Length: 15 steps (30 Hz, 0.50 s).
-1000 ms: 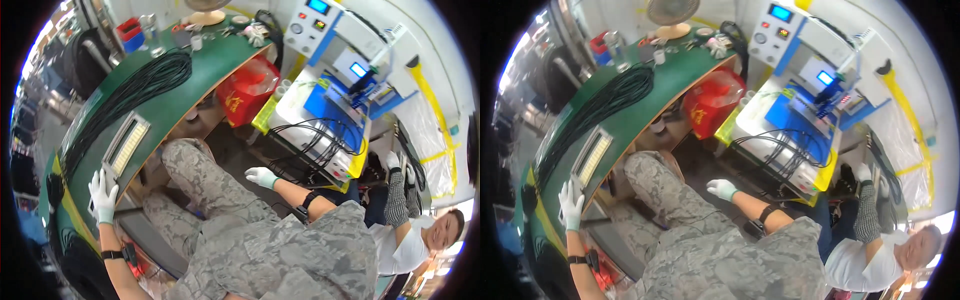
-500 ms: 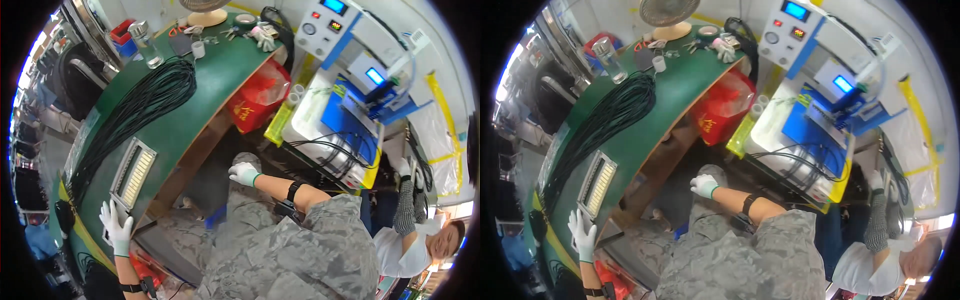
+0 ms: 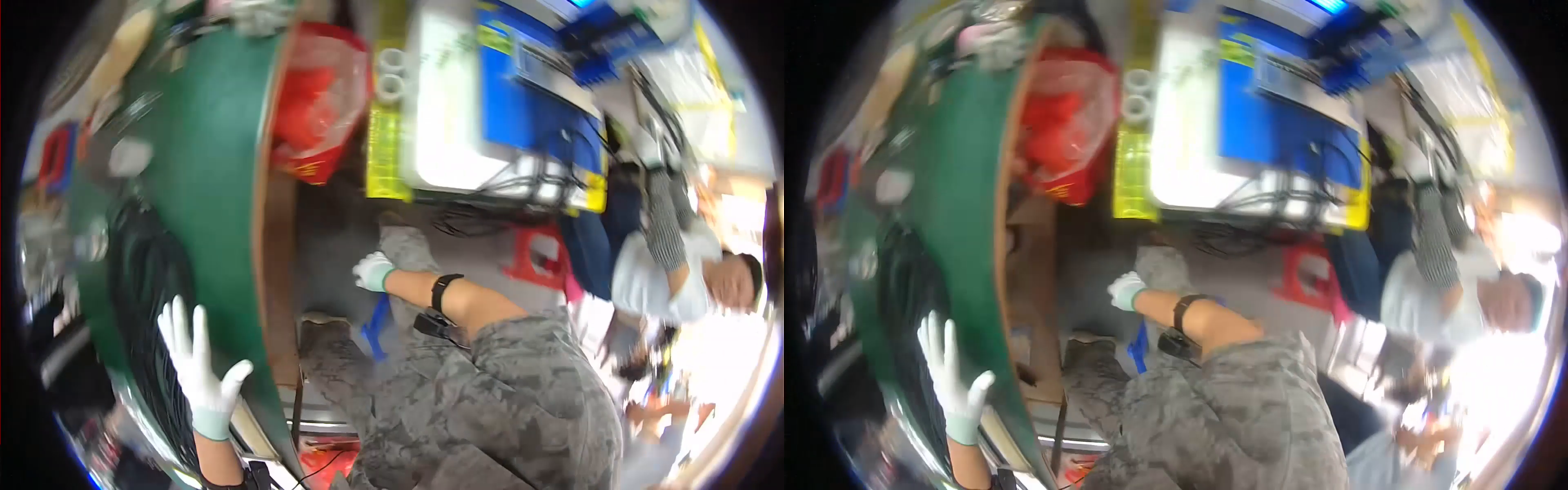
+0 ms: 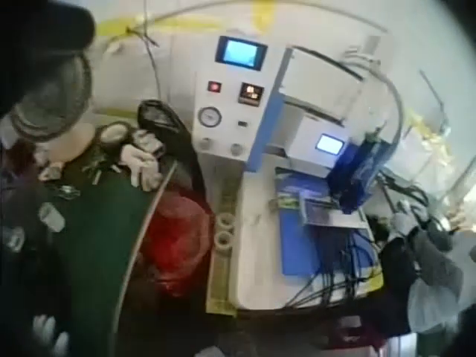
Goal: Placing and organizing black electrical wires into a metal assembly fixture at an industrial workstation.
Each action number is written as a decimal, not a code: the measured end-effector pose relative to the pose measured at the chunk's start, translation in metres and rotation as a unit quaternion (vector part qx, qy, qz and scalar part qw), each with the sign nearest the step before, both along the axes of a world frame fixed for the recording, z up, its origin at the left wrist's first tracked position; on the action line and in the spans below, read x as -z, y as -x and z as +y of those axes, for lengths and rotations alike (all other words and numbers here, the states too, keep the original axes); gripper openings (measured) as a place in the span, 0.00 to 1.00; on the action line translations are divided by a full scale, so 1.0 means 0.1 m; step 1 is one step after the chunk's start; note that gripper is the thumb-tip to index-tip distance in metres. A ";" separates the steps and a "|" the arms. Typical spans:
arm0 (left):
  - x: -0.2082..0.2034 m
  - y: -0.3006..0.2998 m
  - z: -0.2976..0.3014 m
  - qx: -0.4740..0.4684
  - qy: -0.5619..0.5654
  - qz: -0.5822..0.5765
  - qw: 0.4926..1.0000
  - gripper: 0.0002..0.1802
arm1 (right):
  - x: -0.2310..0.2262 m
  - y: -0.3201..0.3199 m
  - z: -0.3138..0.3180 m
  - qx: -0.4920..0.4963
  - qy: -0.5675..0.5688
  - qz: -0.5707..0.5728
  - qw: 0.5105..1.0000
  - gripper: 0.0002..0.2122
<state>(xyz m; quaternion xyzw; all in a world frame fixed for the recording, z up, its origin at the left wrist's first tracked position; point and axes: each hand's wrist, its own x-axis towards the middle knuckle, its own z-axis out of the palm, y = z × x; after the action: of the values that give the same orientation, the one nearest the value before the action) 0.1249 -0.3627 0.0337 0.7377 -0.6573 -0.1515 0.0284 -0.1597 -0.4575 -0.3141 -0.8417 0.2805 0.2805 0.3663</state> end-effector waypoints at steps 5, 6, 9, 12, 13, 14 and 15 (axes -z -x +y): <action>0.55 -0.26 -0.66 0.117 -0.013 -0.044 0.992 0.51 | -0.18 0.56 -0.27 0.286 0.087 -0.077 0.951 0.14; 0.64 -0.31 -0.77 0.123 -0.015 -0.078 0.989 0.50 | -0.21 0.71 -0.29 0.337 0.081 -0.039 0.937 0.13; 0.76 -0.43 -1.05 0.152 0.031 -0.119 0.981 0.48 | -0.19 1.18 -0.19 0.478 0.093 0.063 0.871 0.13; 0.97 -0.19 -0.70 0.143 0.021 -0.147 0.978 0.47 | 0.24 1.94 0.83 0.454 -0.040 0.227 0.861 0.18; 0.95 -0.15 -0.67 0.136 0.009 -0.142 0.980 0.47 | 0.24 2.06 1.00 0.420 -0.120 0.263 0.860 0.19; 0.89 -0.14 -0.63 0.127 -0.004 -0.139 0.982 0.48 | 0.17 2.13 1.23 0.398 -0.092 0.260 0.875 0.21; 0.91 -0.12 -0.62 0.111 -0.008 -0.160 0.981 0.48 | 0.23 2.28 1.35 0.392 -0.093 0.269 0.875 0.22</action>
<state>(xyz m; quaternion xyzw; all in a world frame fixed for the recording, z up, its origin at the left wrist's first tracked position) 0.1371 -0.4251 -0.0574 0.6747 -0.7301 -0.0390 -0.1006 -0.3872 -0.3220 -0.3374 -0.5171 0.6478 0.3541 0.4331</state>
